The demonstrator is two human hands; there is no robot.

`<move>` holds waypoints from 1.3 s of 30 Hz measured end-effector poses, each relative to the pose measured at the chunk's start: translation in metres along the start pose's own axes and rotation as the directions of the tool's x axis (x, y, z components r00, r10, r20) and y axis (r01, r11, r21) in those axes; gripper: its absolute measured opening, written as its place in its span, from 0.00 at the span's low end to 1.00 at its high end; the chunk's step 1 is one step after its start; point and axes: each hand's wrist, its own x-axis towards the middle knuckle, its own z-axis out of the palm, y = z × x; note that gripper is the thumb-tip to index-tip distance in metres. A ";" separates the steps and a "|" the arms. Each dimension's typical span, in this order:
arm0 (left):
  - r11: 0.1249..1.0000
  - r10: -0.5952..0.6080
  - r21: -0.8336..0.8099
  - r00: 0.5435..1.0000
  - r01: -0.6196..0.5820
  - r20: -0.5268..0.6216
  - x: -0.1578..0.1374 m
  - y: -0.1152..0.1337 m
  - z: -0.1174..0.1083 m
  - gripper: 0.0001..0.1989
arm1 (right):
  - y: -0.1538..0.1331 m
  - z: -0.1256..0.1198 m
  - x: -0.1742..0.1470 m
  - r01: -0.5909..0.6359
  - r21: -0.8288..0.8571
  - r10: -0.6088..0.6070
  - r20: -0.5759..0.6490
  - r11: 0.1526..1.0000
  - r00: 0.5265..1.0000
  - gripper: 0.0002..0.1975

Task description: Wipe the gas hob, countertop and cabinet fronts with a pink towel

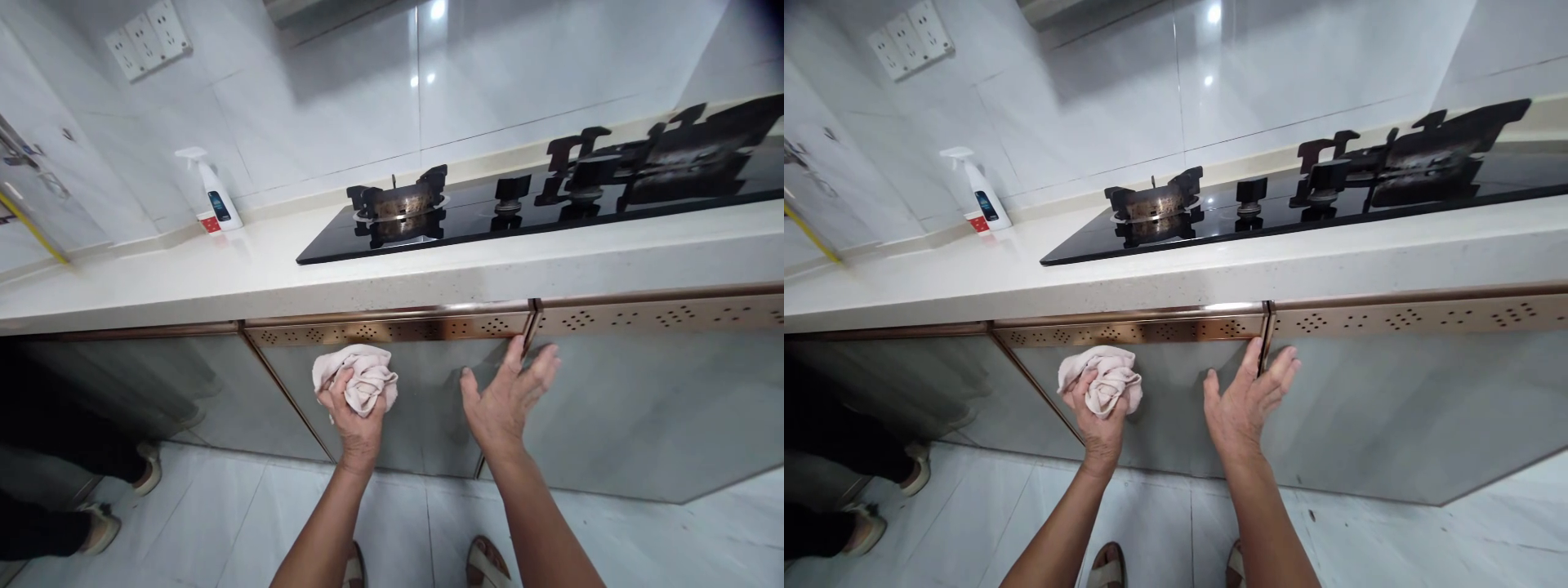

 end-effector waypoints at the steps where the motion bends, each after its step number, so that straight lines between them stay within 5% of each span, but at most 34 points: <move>1: 0.999 0.034 -0.004 0.999 -0.034 0.003 0.004 0.003 -0.001 0.25 | 0.000 0.000 0.000 0.000 -0.004 0.000 -0.002 1.000 1.000 0.49; 9: 0.997 0.020 0.073 0.998 -0.025 0.068 0.004 -0.001 0.003 0.25 | 0.000 0.000 0.000 0.000 -0.017 0.000 -0.006 1.000 1.000 0.49; 26: 0.989 0.079 0.100 0.967 -0.106 0.242 -0.061 -0.027 0.013 0.27 | 0.002 0.002 0.000 0.011 0.002 -0.011 -0.024 1.000 1.000 0.49; 33: 0.998 0.006 0.053 0.981 -0.017 0.196 -0.046 -0.012 0.014 0.20 | 0.000 0.001 0.000 -0.013 -0.001 0.013 -0.006 1.000 1.000 0.49; 39: 0.996 -0.025 -0.083 1.000 0.026 0.007 -0.006 -0.002 0.007 0.21 | -0.003 0.000 0.001 -0.014 -0.006 0.014 -0.012 1.000 1.000 0.49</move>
